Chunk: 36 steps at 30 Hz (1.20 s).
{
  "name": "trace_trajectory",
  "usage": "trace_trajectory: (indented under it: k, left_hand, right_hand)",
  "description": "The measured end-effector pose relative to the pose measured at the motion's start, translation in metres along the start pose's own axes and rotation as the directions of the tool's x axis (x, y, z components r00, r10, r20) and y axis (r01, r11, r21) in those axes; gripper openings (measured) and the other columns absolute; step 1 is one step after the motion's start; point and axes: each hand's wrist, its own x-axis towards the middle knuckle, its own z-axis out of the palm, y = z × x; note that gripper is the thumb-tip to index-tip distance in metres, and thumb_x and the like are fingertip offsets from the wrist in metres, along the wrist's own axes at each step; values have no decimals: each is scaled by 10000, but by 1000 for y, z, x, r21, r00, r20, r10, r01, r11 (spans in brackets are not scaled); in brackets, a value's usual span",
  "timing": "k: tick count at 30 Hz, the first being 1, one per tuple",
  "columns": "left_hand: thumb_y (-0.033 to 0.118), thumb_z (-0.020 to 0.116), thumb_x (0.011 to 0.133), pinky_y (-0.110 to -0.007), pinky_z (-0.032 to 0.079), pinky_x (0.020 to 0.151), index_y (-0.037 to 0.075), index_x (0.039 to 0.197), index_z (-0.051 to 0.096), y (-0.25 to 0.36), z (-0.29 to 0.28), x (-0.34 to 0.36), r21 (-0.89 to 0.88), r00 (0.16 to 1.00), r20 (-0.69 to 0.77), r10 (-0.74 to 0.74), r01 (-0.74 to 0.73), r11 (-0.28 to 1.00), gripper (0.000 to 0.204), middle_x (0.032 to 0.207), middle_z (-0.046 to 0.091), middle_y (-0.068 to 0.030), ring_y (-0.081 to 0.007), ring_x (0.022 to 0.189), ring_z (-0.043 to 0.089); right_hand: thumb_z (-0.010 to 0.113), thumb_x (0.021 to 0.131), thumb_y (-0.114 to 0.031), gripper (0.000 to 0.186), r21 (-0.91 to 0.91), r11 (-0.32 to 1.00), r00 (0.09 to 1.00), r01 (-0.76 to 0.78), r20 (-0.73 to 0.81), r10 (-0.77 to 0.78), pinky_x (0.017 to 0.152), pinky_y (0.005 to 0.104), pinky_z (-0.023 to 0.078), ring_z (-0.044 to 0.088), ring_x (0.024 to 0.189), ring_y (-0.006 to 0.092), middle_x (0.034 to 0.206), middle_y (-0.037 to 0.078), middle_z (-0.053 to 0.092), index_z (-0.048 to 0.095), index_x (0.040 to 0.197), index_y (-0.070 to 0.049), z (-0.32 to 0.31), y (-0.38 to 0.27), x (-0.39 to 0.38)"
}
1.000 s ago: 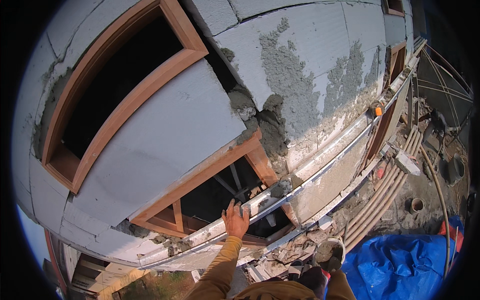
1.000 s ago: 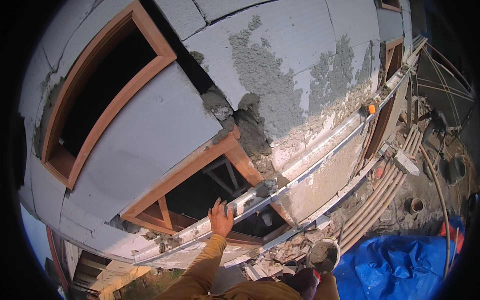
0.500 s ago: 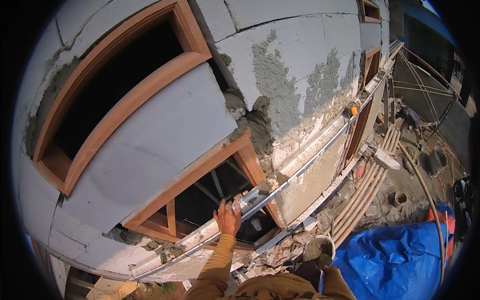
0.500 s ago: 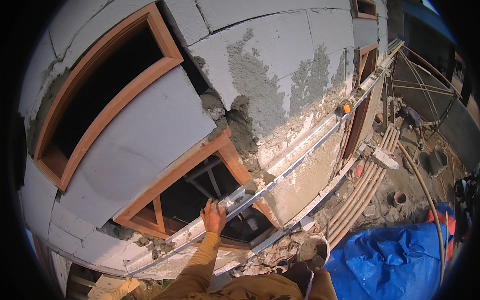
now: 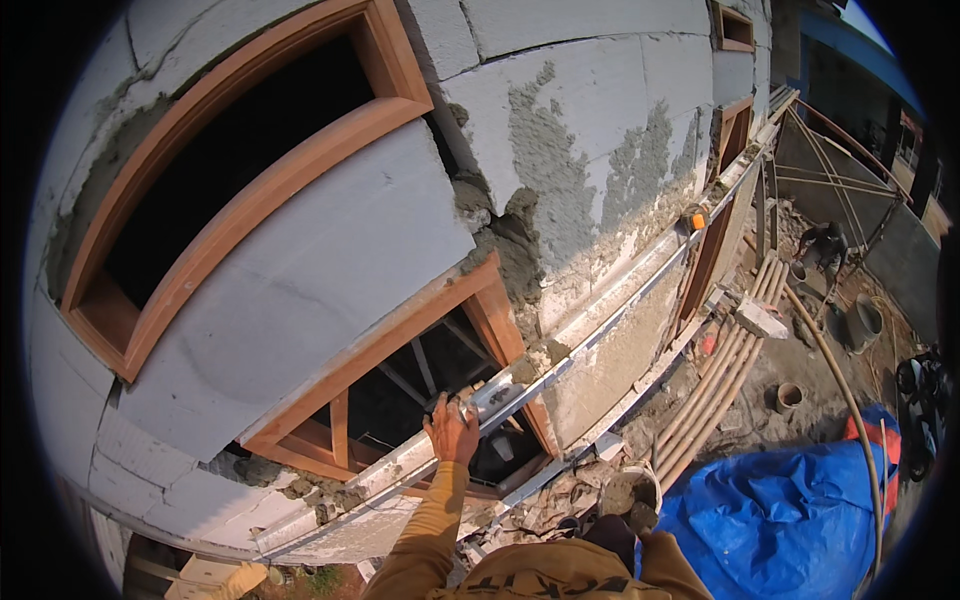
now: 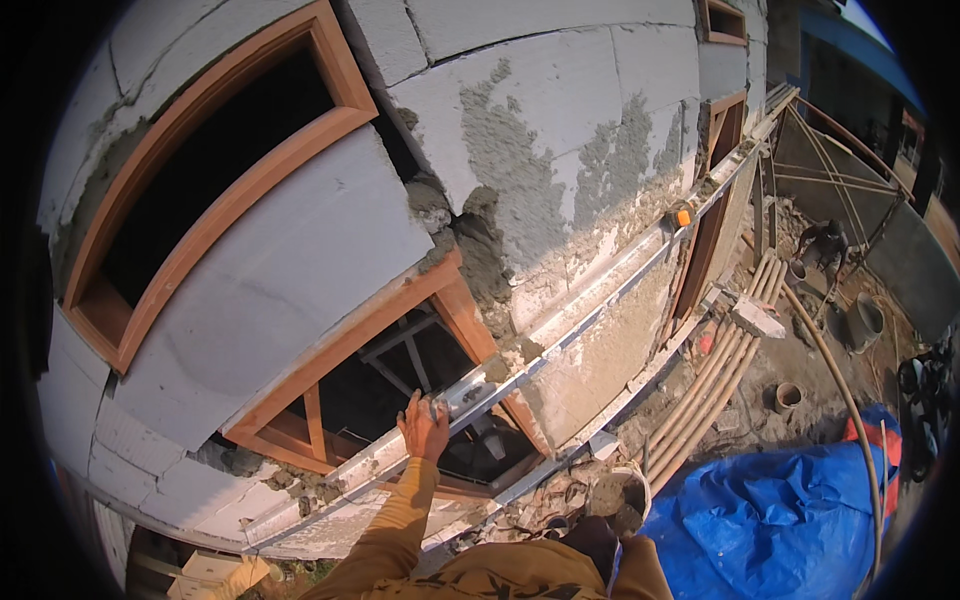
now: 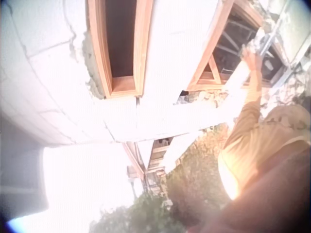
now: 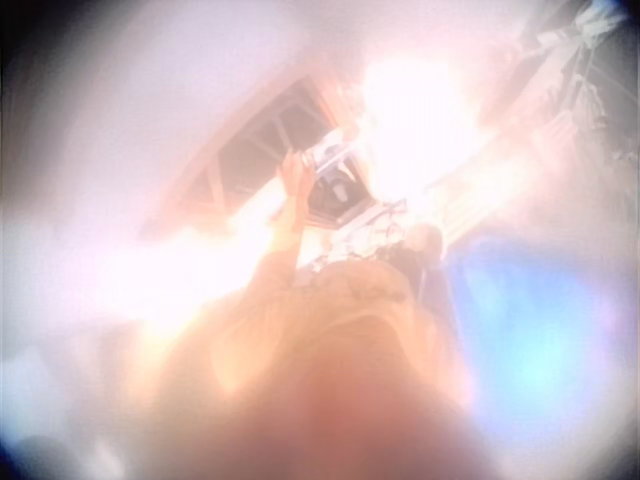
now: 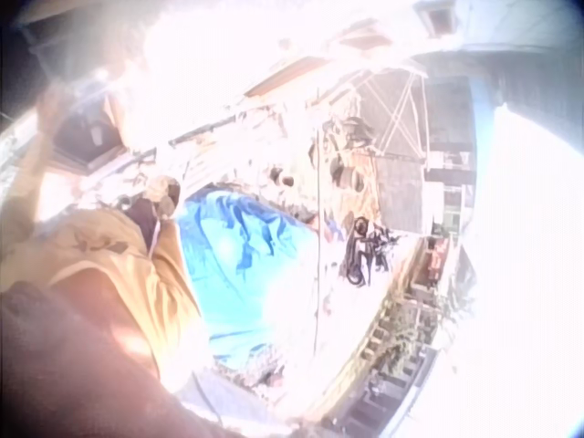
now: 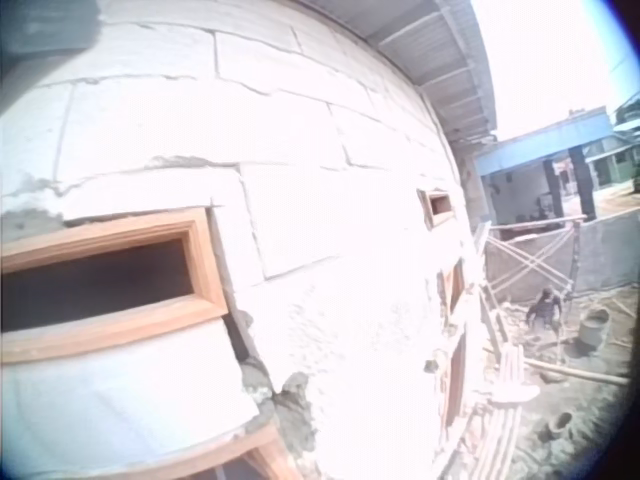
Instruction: The person applies cement mortar to a wall using a trowel and bucket, smoothing the surface around a window frame. The person repeatedly scoops mortar, applies it to the wall, and levels it with the trowel.
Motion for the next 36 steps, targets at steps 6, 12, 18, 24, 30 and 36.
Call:
trace_trajectory:
  k: [6, 12, 18, 24, 30, 36]
  left_hand:
    - [355, 483, 878, -513, 198, 1083, 19, 1175, 574, 7, -2, 10, -3, 999, 39, -38, 38, 999, 458, 1371, 431, -156, -295, 1256, 413]
    - [383, 432, 917, -497, 234, 1058, 21, 1212, 543, -7, 15, 5, 47, 999, 14, 46, -47, 998, 480, 1373, 442, -125, -306, 1246, 423]
    - [377, 443, 937, -455, 273, 1042, -35, 1224, 511, -13, 15, 7, 2, 991, 29, 129, -130, 992, 506, 1334, 464, -194, -352, 1232, 430]
    - [314, 477, 941, -453, 377, 976, -81, 1235, 477, -5, 8, 8, -31, 985, 8, 171, -171, 985, 492, 1249, 505, -268, -420, 1146, 491]
    - [297, 485, 942, -445, 364, 991, -95, 1234, 470, -6, 14, 10, -68, 981, 8, 192, -192, 979, 489, 1259, 494, -276, -413, 1167, 477]
    - [306, 481, 943, -446, 359, 991, -81, 1241, 473, -8, 13, 8, -25, 984, 22, 174, -174, 984, 488, 1268, 494, -261, -406, 1163, 480]
  right_hand:
    - [617, 808, -270, 341, 134, 991, 1000, 24, -22, -21, 474, 415, 492, 606, 570, 269, 731, 184, 611, 591, 981, 23, 16, 29, 28]
    - [636, 797, -281, 376, 188, 982, 985, 26, -175, 7, 467, 422, 513, 623, 543, 304, 708, 198, 625, 603, 977, 48, 35, 38, 45]
    - [542, 840, -506, 603, -260, 933, 962, 250, -42, -269, 656, 410, 544, 660, 761, 311, 980, 237, 615, 521, 1110, 33, 47, 32, 47]
    - [454, 847, -605, 681, 23, 999, 983, -50, -176, 53, 835, 465, 479, 618, 976, 361, 1082, 240, 588, 482, 1119, 19, 59, 5, 48]
    - [550, 822, -507, 613, 119, 991, 988, -60, -132, 76, 921, 469, 438, 549, 1101, 402, 1171, 280, 556, 539, 1139, 17, 39, -11, 51]
    - [567, 802, -427, 531, 159, 987, 991, 3, -131, 18, 965, 431, 421, 534, 1131, 386, 1190, 230, 573, 572, 1155, -31, 24, -41, 3]
